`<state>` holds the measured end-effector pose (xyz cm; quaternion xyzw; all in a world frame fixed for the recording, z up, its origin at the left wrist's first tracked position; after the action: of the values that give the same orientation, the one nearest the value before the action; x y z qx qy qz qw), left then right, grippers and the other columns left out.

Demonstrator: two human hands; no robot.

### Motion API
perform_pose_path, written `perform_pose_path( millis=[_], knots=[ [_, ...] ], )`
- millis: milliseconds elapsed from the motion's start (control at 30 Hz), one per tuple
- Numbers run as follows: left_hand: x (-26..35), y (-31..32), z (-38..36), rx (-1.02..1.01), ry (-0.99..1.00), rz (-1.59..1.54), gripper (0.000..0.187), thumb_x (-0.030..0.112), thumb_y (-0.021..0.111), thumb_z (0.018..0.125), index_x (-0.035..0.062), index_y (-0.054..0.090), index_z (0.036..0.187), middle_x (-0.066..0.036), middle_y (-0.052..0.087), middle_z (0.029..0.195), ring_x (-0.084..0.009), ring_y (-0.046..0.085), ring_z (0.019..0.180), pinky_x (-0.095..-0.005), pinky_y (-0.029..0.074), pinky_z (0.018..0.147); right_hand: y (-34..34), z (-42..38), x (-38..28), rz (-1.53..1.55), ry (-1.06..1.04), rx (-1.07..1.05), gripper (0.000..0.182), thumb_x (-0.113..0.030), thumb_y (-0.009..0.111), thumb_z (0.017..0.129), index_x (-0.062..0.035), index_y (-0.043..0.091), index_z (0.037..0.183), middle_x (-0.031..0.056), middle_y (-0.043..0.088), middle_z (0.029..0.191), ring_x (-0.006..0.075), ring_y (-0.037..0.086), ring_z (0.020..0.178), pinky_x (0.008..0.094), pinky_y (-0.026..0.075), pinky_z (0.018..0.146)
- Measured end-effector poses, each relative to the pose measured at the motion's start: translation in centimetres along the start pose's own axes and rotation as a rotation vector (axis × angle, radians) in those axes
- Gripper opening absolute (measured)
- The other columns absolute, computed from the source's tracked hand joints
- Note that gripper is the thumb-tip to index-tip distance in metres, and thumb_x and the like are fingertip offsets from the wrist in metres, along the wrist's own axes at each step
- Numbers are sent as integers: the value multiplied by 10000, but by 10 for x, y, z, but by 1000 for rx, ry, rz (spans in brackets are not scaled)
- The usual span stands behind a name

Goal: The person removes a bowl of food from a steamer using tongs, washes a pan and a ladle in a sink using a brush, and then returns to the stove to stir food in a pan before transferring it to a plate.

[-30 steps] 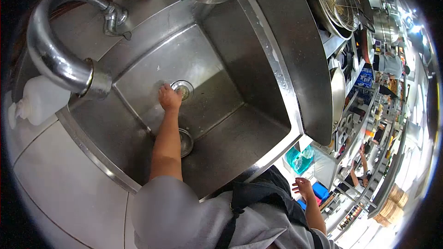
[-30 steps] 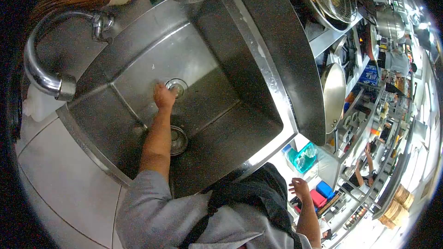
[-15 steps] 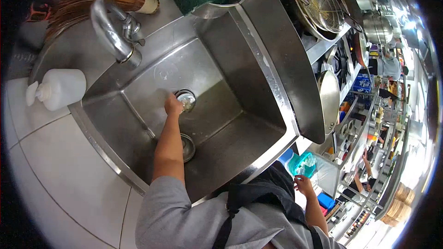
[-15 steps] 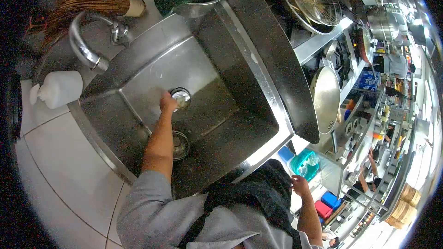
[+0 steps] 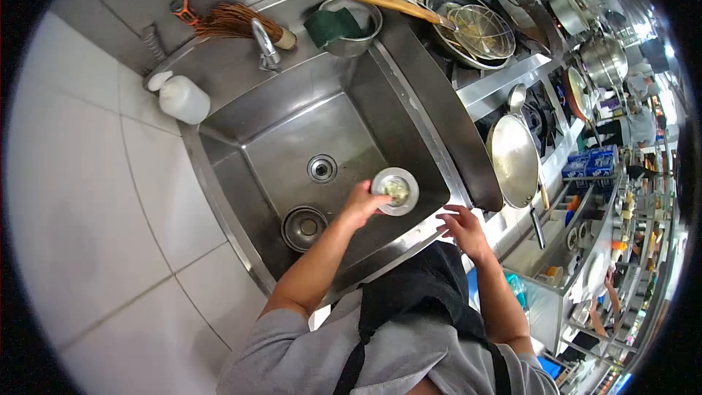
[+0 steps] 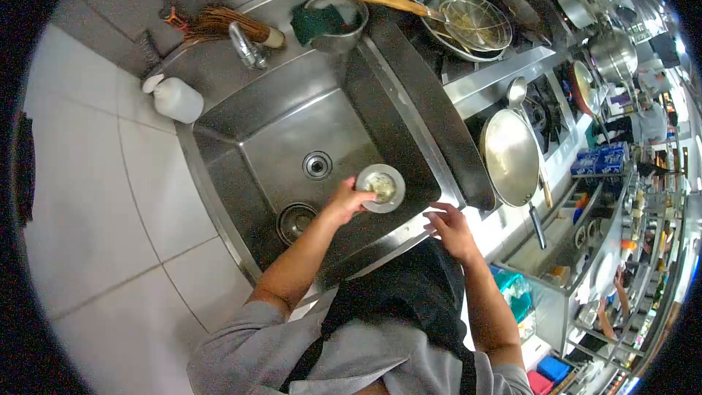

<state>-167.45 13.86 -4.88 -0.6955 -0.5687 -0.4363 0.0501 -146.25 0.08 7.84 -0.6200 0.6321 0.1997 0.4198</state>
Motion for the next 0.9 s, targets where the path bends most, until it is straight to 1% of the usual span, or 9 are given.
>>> perform_pose_path(
  millis=[233, 300, 433, 567, 600, 667, 700, 800, 900],
  knots=[
    [11, 90, -48, -90, 170, 134, 394, 0, 747, 753, -22, 599, 1116, -117, 676, 1030, -206, 680, 857, -341, 588, 677, -7, 9, 14, 191, 40, -4, 191, -120, 650, 921, 47, 570, 970, 136, 647, 896, 182, 649, 781, 309, 599, 633],
    [-5, 111, -42, -94, 207, 221, 349, 40, 737, 800, -24, 595, 1112, -114, 669, 1014, -203, 676, 839, -348, 595, 682, -25, 4, 50, 522, 33, -36, 138, -69, 618, 926, 22, 585, 1025, 131, 663, 955, 203, 668, 836, 338, 610, 676],
    [-27, 157, -42, -429, 8, 60, 161, 124, 663, 918, 33, 606, 1038, -77, 657, 975, -184, 661, 865, -331, 587, 730, -64, -50, 93, 922, -79, 52, 231, -27, 575, 932, -60, 600, 1159, 99, 684, 1096, 239, 685, 982, 414, 593, 822],
    [-41, 158, -17, -28, 624, 828, 222, 184, 677, 906, 22, 608, 1042, -115, 692, 958, -221, 680, 880, -339, 569, 735, -122, -133, 194, 1084, -57, 293, 274, -46, 581, 925, -53, 577, 1199, 97, 673, 1135, 236, 668, 1038, 436, 571, 875],
    [-37, 166, -23, 27, 633, 823, 231, 168, 668, 905, 17, 611, 1070, -137, 688, 998, -240, 681, 913, -347, 561, 782, -139, -155, 214, 1120, -41, 358, 269, -54, 580, 926, -49, 575, 1195, 100, 665, 1149, 236, 657, 1052, 443, 564, 879],
    [-39, 186, -31, 85, 419, 970, 358, 213, 635, 939, 15, 556, 1227, -156, 632, 1196, -255, 616, 1105, -378, 489, 954, -182, -208, 269, 1206, -78, 532, 288, -66, 581, 927, -40, 559, 1213, 105, 651, 1172, 236, 639, 1068, 448, 551, 881],
    [-55, 182, -18, 94, 458, 1071, 449, 272, 626, 950, -2, 516, 1289, -171, 608, 1242, -277, 571, 1175, -405, 443, 1013, -211, -239, 304, 1246, -127, 612, 313, -71, 582, 926, -36, 545, 1235, 108, 645, 1180, 236, 632, 1071, 448, 547, 879],
    [-83, 194, -1, 147, 843, 1441, 587, 377, 673, 905, -30, 521, 1300, -268, 586, 1166, -417, 565, 1089, -467, 445, 951, -310, -353, 384, 1182, -228, 986, 221, -46, 587, 909, -48, 571, 1129, 88, 672, 1049, 211, 667, 916, 379, 570, 773],
    [-101, 239, -7, 340, 871, 1805, 833, 534, 689, 844, 36, 394, 1444, -263, 547, 1241, -428, 551, 1110, -493, 441, 945, -413, -455, 443, 1033, -236, 1346, 176, -46, 594, 904, -68, 574, 1077, 63, 671, 918, 169, 658, 778, 328, 568, 687]
  ],
)
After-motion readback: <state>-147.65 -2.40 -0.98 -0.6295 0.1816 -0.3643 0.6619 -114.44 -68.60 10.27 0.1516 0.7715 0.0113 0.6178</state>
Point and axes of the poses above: each hand's wrist, its own z-axis towards the middle knuckle, its own y-axis out of the palm, x = y × z, the point moved 4 cm from there along z, towards the middle knuckle
